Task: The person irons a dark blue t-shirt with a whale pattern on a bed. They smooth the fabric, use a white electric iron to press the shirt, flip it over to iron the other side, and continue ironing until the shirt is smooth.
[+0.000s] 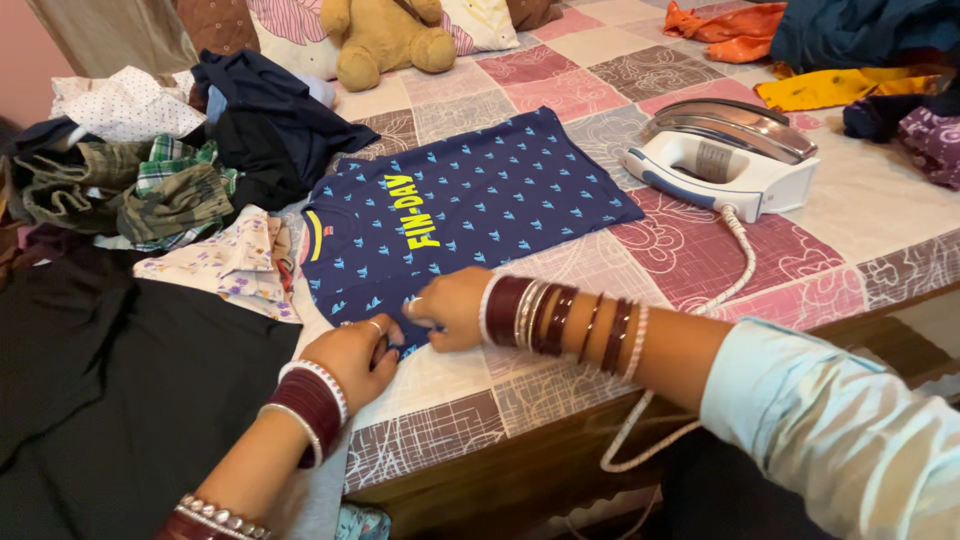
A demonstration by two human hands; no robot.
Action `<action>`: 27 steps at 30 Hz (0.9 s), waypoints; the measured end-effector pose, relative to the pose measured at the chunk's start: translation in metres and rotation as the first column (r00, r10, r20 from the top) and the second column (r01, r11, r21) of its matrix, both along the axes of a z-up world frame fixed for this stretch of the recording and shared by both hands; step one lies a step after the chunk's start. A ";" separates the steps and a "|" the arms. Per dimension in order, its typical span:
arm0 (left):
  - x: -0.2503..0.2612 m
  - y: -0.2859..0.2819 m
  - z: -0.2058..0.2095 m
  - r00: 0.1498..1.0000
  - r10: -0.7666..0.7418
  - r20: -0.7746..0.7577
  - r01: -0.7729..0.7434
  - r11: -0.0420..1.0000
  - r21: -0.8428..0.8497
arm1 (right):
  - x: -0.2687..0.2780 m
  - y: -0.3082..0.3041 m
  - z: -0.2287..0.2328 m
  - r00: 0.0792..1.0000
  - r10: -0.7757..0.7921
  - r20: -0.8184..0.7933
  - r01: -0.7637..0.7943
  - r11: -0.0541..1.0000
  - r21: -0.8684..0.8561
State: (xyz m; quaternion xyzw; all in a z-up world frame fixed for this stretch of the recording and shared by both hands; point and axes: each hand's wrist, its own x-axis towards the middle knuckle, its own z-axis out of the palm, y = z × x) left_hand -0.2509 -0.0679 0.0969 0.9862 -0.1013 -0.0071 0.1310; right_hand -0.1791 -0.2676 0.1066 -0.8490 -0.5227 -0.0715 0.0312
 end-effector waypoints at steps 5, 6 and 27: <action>0.013 0.017 0.005 1.000 -0.001 0.004 0.001 0.999 -0.042 | 0.026 -0.058 0.023 0.926 -0.377 -0.028 0.371 0.920 -0.126; 0.020 0.019 0.000 0.987 -0.031 0.157 0.046 0.994 -0.095 | 0.037 -0.080 0.024 0.904 -0.428 -0.012 0.428 0.903 -0.031; 0.049 -0.039 -0.033 0.952 -0.305 -0.032 0.303 0.922 0.240 | 0.122 -0.291 -0.081 0.390 -0.736 0.554 0.712 0.622 0.325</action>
